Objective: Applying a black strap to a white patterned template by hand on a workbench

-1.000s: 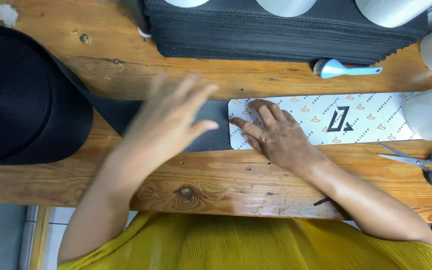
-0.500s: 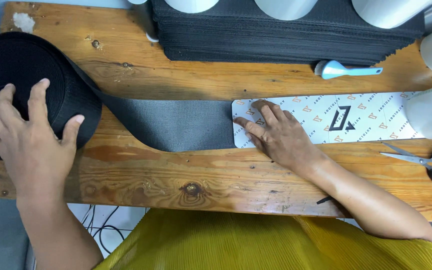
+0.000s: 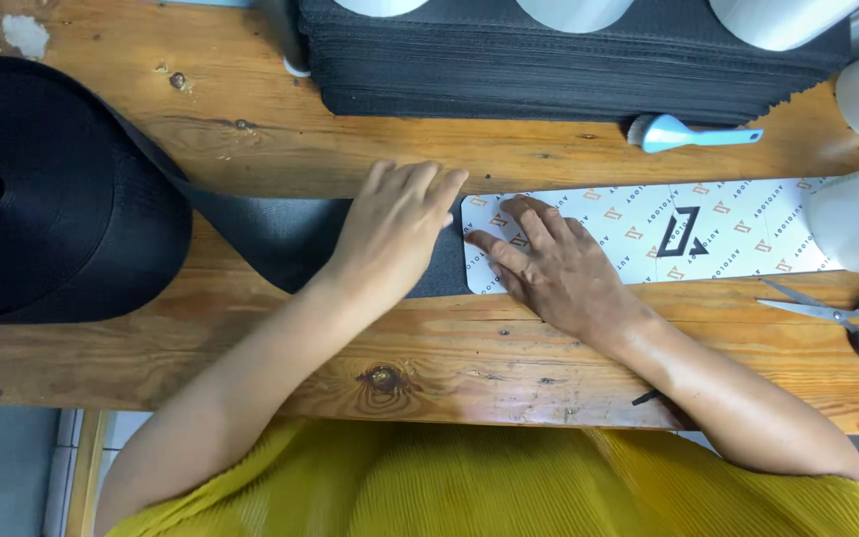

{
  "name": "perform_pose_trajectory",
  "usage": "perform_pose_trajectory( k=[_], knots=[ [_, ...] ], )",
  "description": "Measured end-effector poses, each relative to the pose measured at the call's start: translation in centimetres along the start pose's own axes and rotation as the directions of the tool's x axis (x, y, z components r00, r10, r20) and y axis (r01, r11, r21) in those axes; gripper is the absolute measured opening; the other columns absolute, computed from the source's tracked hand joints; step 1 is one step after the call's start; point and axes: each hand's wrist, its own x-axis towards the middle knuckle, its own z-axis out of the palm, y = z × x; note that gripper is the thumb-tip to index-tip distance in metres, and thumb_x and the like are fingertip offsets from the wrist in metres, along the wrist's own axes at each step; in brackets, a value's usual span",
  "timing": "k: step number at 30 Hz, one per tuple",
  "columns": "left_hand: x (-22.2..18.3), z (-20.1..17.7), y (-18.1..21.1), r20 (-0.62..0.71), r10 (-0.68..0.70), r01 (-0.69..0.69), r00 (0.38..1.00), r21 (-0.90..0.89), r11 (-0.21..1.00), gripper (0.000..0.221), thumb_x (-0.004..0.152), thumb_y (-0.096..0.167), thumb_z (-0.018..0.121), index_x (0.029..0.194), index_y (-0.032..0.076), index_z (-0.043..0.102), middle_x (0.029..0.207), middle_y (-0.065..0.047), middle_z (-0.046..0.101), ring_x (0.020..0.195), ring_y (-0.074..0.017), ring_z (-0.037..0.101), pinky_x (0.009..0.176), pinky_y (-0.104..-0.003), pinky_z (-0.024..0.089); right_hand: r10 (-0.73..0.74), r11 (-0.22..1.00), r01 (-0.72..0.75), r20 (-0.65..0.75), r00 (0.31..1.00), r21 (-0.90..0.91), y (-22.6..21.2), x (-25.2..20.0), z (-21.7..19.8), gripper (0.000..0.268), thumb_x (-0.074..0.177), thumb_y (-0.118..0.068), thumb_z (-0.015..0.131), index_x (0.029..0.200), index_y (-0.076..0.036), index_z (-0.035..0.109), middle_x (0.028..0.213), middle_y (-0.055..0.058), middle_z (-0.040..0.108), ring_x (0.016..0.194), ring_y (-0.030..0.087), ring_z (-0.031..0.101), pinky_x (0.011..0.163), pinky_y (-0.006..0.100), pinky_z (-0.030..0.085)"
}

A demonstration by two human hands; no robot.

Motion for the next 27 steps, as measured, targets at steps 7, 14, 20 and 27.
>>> perform_pose_trajectory(
  k=[7,14,20,27],
  knots=[
    [0.6,3.4,-1.4,0.04,-0.012,0.019,0.999,-0.168,0.986,0.038,0.088,0.004,0.071,0.125,0.015,0.07,0.101,-0.009,0.06,0.096,-0.0304,0.069,0.08,-0.039,0.055,0.043,0.992,-0.062,0.16,0.986,0.113,0.1,-0.1,0.3,0.041,0.103,-0.037,0.05,0.143,-0.032,0.051,0.138,0.009,0.045,0.135,0.033,0.049,0.096,0.046,0.054],
    [0.5,3.7,-2.0,-0.006,-0.04,0.034,0.999,-0.388,0.921,0.031,0.088,-0.003,0.07,0.115,0.011,0.077,0.097,-0.01,0.059,0.098,-0.0334,0.066,0.089,-0.041,0.055,0.032,0.995,-0.048,0.183,0.983,0.084,0.1,0.2,-0.4,0.039,0.104,-0.037,0.048,0.143,-0.031,0.051,0.136,0.01,0.047,0.134,0.033,0.051,0.094,0.044,0.055],
    [0.5,4.4,-2.0,-0.004,-0.081,0.07,0.997,-0.463,0.884,0.023,0.089,-0.003,0.07,0.108,0.008,0.079,0.097,-0.013,0.062,0.098,-0.0349,0.067,0.089,-0.042,0.055,0.034,0.994,-0.056,0.221,0.975,0.095,0.1,0.4,-0.6,0.041,0.105,-0.038,0.047,0.145,-0.031,0.049,0.137,0.011,0.047,0.136,0.034,0.051,0.094,0.044,0.055],
    [0.7,4.6,-2.0,0.036,-0.106,0.111,0.994,-0.442,0.89,0.026,0.09,0.002,0.067,0.111,0.014,0.077,0.098,-0.01,0.06,0.098,-0.0335,0.067,0.086,-0.042,0.056,0.017,0.996,-0.026,0.101,0.995,0.09,0.0,0.3,-0.3,0.04,0.104,-0.035,0.05,0.143,-0.03,0.051,0.135,0.011,0.047,0.132,0.035,0.053,0.089,0.044,0.056]
  ],
)
